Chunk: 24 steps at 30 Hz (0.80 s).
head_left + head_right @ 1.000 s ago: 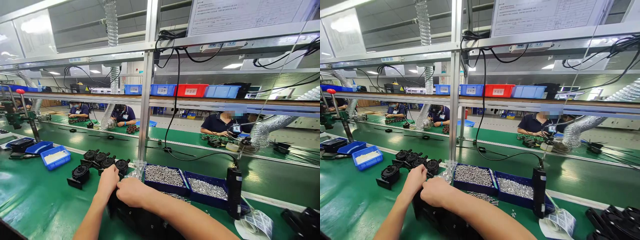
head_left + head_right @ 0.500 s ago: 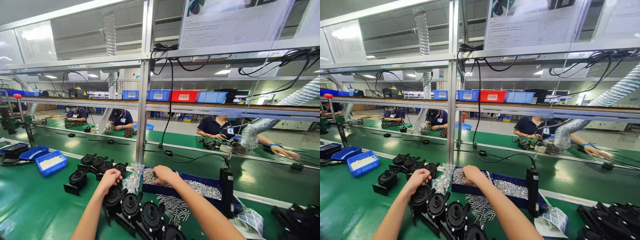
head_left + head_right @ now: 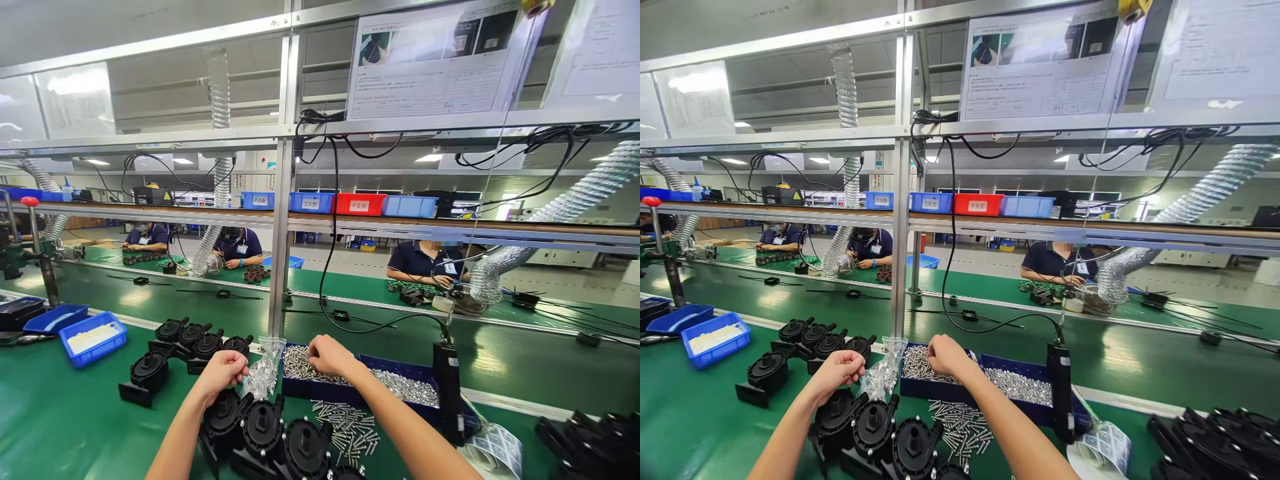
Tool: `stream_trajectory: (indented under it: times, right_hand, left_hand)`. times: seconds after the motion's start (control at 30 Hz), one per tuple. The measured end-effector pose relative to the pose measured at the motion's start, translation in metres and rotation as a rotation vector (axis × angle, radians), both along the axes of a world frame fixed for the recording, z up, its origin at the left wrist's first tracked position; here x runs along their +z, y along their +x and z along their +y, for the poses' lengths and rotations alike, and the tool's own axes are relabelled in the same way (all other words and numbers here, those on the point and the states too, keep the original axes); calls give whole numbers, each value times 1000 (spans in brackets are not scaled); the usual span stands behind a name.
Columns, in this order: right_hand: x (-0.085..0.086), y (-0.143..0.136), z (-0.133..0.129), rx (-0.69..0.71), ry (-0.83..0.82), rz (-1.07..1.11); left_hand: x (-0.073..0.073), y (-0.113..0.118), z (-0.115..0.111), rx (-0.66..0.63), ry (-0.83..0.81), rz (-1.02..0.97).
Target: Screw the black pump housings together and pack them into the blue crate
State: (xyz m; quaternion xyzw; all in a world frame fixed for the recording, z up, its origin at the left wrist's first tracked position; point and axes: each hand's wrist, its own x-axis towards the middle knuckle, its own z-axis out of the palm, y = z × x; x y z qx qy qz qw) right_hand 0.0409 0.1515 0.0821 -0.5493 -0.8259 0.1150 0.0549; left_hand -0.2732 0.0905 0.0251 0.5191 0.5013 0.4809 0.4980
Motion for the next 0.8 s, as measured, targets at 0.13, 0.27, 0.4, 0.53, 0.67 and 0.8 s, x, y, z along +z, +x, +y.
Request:
stream_trajectory:
  times: [0.13, 0.27, 0.4, 0.53, 0.67, 0.8]
  right_hand:
    - [9, 2, 1, -1, 39, 171]
    - [8, -16, -7, 70, 19, 455]
    - [-5, -58, -20, 192, -100, 721]
    - [-19, -98, -21, 216, -125, 952]
    - [-29, -122, -8, 170, -50, 1105]
    - [-39, -134, 0, 133, 26, 1156]
  left_hand:
    - [-3, 2, 3, 15, 22, -28]
    - [-5, 7, 5, 19, 40, -58]
    - [-5, 10, 6, 36, 46, -101]
    - [-5, 8, 6, 59, 32, -138]
    - [-7, 6, 7, 69, 47, -153]
    - [-7, 5, 7, 87, 65, -175]
